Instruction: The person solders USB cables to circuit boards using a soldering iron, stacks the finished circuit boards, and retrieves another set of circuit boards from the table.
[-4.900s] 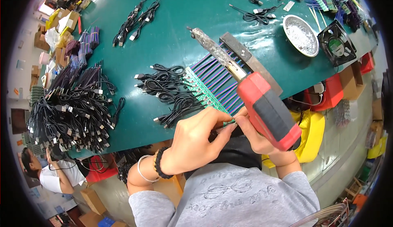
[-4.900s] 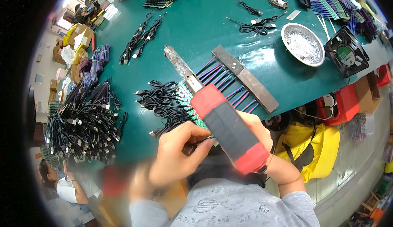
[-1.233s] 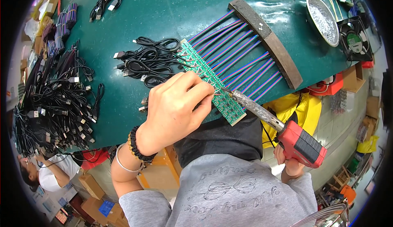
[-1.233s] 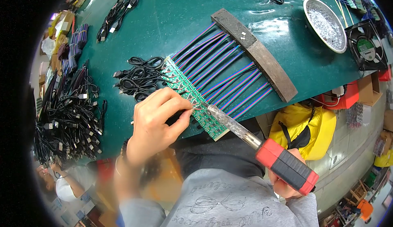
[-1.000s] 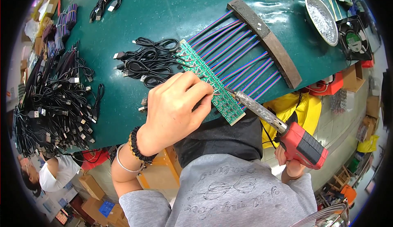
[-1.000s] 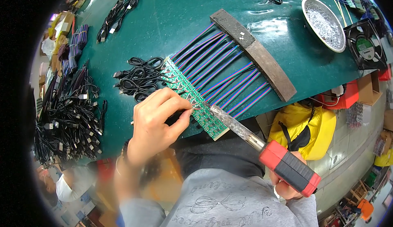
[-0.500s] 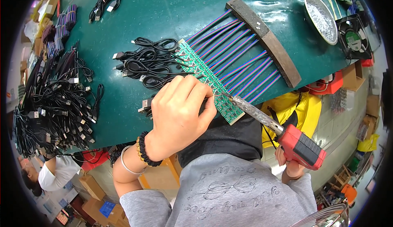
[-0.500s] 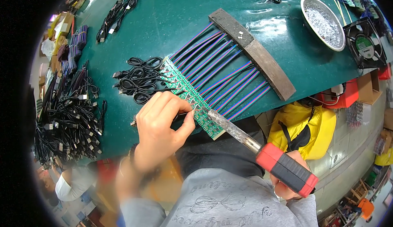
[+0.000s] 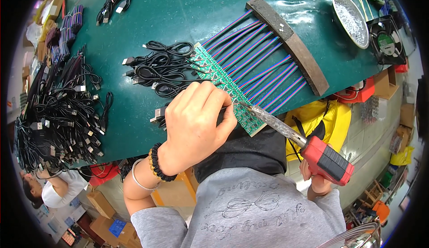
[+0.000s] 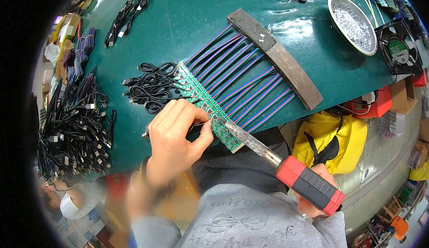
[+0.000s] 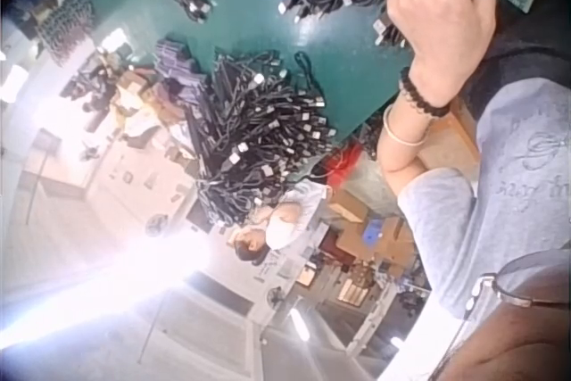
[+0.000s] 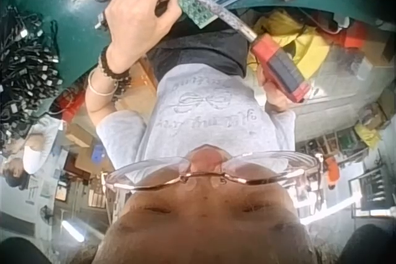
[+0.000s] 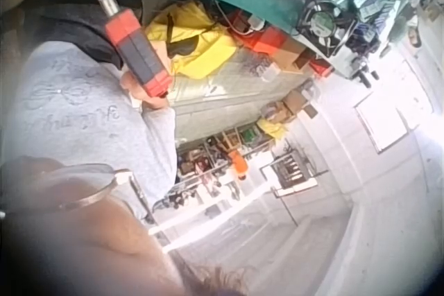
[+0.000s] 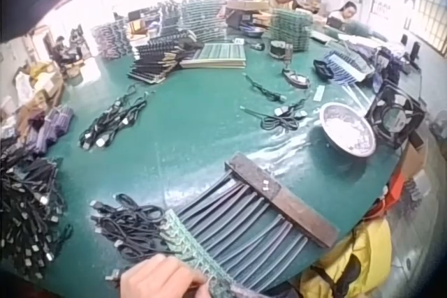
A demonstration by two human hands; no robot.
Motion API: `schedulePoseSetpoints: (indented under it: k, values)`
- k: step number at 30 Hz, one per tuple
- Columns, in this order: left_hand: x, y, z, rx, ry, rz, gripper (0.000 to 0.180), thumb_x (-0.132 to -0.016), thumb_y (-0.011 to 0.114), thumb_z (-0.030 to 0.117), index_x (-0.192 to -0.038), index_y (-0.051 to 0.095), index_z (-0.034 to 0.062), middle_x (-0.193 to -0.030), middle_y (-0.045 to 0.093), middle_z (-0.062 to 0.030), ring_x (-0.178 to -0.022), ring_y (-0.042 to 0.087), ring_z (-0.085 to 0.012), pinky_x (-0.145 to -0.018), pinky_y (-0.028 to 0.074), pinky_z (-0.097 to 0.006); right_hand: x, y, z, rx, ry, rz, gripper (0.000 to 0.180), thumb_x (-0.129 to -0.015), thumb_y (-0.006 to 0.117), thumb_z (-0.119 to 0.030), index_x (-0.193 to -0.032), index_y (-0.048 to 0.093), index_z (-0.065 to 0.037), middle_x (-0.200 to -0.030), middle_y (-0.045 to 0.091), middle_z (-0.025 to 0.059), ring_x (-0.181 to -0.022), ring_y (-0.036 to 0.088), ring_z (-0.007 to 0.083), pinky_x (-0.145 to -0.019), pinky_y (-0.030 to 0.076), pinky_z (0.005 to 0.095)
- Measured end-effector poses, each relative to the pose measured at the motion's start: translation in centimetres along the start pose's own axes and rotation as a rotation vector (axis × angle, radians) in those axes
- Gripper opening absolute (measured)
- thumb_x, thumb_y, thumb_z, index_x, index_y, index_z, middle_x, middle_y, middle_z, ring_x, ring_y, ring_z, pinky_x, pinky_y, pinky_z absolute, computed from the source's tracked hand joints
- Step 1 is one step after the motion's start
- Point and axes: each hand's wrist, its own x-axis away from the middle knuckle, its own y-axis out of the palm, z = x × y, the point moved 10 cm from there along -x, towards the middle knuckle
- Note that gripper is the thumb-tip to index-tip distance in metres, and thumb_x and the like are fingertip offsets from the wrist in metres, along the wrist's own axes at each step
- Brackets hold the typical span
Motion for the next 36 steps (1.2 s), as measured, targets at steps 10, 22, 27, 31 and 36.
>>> schedulePoseSetpoints:
  k: [10, 22, 27, 31, 36]
  values:
    - [0.0, -0.2, 0.1, 0.008, 0.014, 0.016, 0.016, -0.064, 0.069, 0.002, -0.069, 0.054, 0.0063, -0.067, 0.048, -0.0052, -0.061, 0.051, -0.0224, -0.054, 0.043, -0.034, -0.3, 0.5, -0.6, 0.19, -0.132, -0.161, 0.017, -0.062, 0.051, 0.007, -0.068, 0.059, -0.006, -0.068, 0.057, 0.0027, -0.057, 0.055, 0.0166, -0.054, 0.04, 0.0272]
    - [-0.9, -3.5, 0.9, 0.065, 0.12, 0.001, 0.017, -0.069, 0.077, 0.007, -0.081, 0.065, 0.0049, -0.081, 0.059, -0.0082, -0.075, 0.057, -0.0251, -0.063, 0.047, -0.034, -3.2, 5.7, -5.4, -0.149, -0.18, -0.298, 0.063, -0.084, 0.057, -0.064, -0.072, 0.054, -0.003, -0.053, 0.047, 0.0023, -0.047, 0.048, 0.016, -0.048, 0.039, 0.0281]
    - [-6.0, -9.3, -12.0, -0.547, -0.214, 0.255, 0.025, -0.081, 0.068, 0.019, -0.101, 0.061, 0.0056, -0.094, 0.058, -0.0139, -0.09, 0.056, -0.0317, -0.076, 0.047, -0.04, -3.6, 3.7, -4.3, -0.212, -0.226, -0.185, 0.082, -0.085, 0.057, -0.062, -0.124, 0.041, 0.008, -0.05, 0.042, -0.0005, -0.038, 0.042, 0.0113, -0.041, 0.039, 0.0255]
    - [-7.7, -10.4, -20.5, -0.711, -0.3, 0.292, 0.031, -0.082, 0.069, 0.024, -0.105, 0.06, 0.0041, -0.098, 0.06, -0.0146, -0.095, 0.058, -0.0315, -0.079, 0.049, -0.041, -3.7, 5.0, -4.7, -0.204, -0.26, -0.233, 0.074, -0.09, 0.055, -0.056, -0.125, 0.041, 0.007, -0.049, 0.041, 0.0002, -0.036, 0.041, 0.0119, -0.039, 0.038, 0.0264]
    - [-8.1, -10.6, -21.0, -0.604, -0.485, 0.188, 0.025, -0.084, 0.066, 0.028, -0.097, 0.065, 0.0065, -0.095, 0.065, -0.0127, -0.09, 0.063, -0.0314, -0.078, 0.05, -0.041, -3.9, 5.1, -5.1, -0.209, -0.292, -0.249, 0.069, -0.092, 0.054, -0.052, -0.125, 0.041, 0.007, -0.049, 0.04, 0.0014, -0.036, 0.04, 0.0123, -0.039, 0.038, 0.0271]
